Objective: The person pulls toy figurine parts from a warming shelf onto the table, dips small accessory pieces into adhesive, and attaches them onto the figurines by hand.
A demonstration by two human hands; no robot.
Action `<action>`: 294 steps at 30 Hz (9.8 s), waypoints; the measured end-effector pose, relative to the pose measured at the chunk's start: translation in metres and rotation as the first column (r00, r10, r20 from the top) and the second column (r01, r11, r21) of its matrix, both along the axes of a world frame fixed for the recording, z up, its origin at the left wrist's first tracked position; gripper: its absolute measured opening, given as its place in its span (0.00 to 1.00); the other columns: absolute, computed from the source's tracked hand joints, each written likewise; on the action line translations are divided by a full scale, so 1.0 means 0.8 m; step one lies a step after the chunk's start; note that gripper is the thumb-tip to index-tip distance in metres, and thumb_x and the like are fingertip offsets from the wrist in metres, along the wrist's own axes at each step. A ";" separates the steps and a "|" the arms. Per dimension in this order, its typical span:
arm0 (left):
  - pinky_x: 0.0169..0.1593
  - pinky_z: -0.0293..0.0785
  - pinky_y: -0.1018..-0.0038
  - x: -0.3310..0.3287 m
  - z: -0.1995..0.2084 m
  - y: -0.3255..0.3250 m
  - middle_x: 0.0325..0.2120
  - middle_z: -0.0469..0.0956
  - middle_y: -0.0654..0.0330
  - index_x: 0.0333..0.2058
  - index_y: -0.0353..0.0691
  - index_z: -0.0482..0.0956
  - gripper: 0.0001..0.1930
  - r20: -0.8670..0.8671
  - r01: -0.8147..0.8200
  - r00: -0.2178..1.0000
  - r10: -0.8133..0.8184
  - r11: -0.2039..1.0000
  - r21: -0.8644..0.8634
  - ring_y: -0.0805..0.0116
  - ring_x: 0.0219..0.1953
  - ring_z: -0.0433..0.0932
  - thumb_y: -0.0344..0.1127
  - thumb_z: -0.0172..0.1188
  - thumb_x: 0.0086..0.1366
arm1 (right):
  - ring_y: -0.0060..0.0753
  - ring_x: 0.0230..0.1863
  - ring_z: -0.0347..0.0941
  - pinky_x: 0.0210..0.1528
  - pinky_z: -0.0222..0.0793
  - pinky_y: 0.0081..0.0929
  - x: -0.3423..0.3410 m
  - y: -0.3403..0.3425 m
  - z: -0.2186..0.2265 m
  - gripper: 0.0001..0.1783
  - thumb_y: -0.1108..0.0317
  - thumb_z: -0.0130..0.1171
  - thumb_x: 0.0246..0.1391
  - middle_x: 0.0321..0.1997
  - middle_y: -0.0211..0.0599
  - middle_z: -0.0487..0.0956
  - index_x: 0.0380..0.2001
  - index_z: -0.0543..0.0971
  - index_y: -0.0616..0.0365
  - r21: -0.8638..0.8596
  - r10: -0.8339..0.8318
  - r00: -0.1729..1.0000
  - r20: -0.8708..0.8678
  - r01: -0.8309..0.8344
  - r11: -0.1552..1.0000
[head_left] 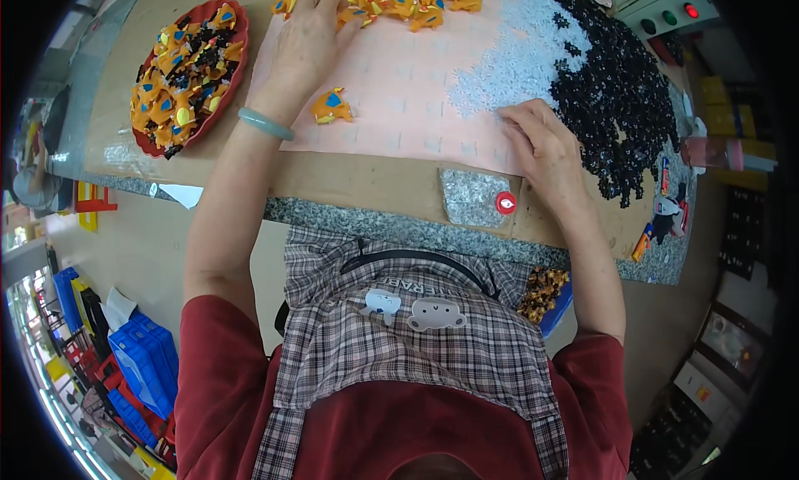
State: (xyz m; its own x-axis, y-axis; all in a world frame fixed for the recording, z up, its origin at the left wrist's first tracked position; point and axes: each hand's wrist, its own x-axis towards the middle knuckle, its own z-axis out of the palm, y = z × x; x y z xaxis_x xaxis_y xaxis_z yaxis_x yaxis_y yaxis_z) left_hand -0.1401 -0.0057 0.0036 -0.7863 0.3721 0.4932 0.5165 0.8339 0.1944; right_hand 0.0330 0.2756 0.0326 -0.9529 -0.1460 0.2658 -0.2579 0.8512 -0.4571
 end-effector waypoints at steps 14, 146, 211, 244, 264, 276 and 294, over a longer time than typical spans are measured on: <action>0.42 0.73 0.61 0.051 0.075 0.014 0.30 0.76 0.44 0.41 0.34 0.72 0.12 0.260 -0.074 0.966 -0.002 0.957 0.282 0.50 0.36 0.78 0.29 0.58 0.59 | 0.29 0.31 0.74 0.35 0.70 0.22 -0.009 0.005 -0.006 0.08 0.79 0.63 0.49 0.32 0.37 0.75 0.35 0.78 0.65 -0.198 0.048 0.980 0.195 -0.009 0.980; 0.40 0.67 0.83 0.212 0.024 0.058 0.38 0.69 0.65 0.53 0.39 0.66 0.13 0.404 -0.223 0.195 -0.894 0.360 0.906 0.81 0.36 0.68 0.31 0.49 0.71 | 0.15 0.27 0.70 0.27 0.65 0.15 0.043 -0.062 0.024 0.06 0.81 0.66 0.47 0.30 0.30 0.76 0.30 0.83 0.62 -0.578 -0.024 1.000 -0.020 0.008 0.816; 0.56 0.69 0.64 0.132 0.030 -0.066 0.46 0.76 0.49 0.49 0.34 0.74 0.16 0.268 0.028 0.960 -0.087 0.976 0.217 0.52 0.50 0.73 0.25 0.57 0.61 | 0.27 0.36 0.77 0.39 0.73 0.21 0.025 -0.019 0.039 0.13 0.81 0.53 0.58 0.46 0.42 0.76 0.45 0.80 0.66 -0.281 0.160 0.984 -0.079 -0.175 0.944; 0.44 0.75 0.74 0.019 0.023 -0.027 0.43 0.76 0.58 0.48 0.36 0.74 0.18 0.241 0.256 0.926 -0.289 0.953 0.160 0.66 0.42 0.76 0.26 0.62 0.58 | 0.40 0.36 0.78 0.38 0.73 0.29 -0.011 -0.027 0.004 0.10 0.77 0.60 0.52 0.36 0.39 0.78 0.39 0.81 0.61 -0.064 0.051 0.998 -0.024 -0.052 0.997; 0.34 0.67 0.86 0.163 0.052 0.009 0.42 0.74 0.62 0.59 0.40 0.65 0.25 0.467 -0.297 0.396 -0.791 0.371 0.880 0.79 0.33 0.71 0.22 0.55 0.62 | 0.25 0.29 0.77 0.33 0.74 0.22 -0.022 -0.031 0.002 0.05 0.74 0.61 0.55 0.33 0.33 0.81 0.35 0.81 0.61 -0.342 0.019 0.972 0.235 0.064 0.938; 0.40 0.65 0.80 0.198 0.041 0.039 0.41 0.72 0.61 0.58 0.42 0.62 0.21 0.284 -0.596 0.075 -0.956 0.185 0.781 0.75 0.38 0.71 0.25 0.50 0.66 | 0.18 0.30 0.77 0.35 0.75 0.15 0.012 -0.034 0.036 0.09 0.75 0.57 0.60 0.30 0.36 0.82 0.42 0.80 0.66 -0.814 0.253 0.860 0.443 0.268 0.515; 0.31 0.64 0.82 0.212 0.028 0.051 0.33 0.73 0.62 0.49 0.40 0.68 0.11 0.226 -0.627 0.033 -0.974 0.156 0.763 0.78 0.31 0.68 0.29 0.51 0.69 | 0.22 0.34 0.79 0.38 0.75 0.18 0.036 -0.064 0.047 0.09 0.82 0.58 0.56 0.37 0.37 0.80 0.41 0.80 0.67 -0.637 0.122 0.964 0.234 0.057 0.769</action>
State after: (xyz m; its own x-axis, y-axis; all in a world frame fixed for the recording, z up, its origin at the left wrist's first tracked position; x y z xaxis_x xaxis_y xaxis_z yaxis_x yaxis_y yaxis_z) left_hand 0.0292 0.0349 0.0258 -0.6429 0.7414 -0.1922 -0.6570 -0.4048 0.6359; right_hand 0.0618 0.2243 0.0702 -0.9960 -0.0617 0.0649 -0.0819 0.3360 -0.9383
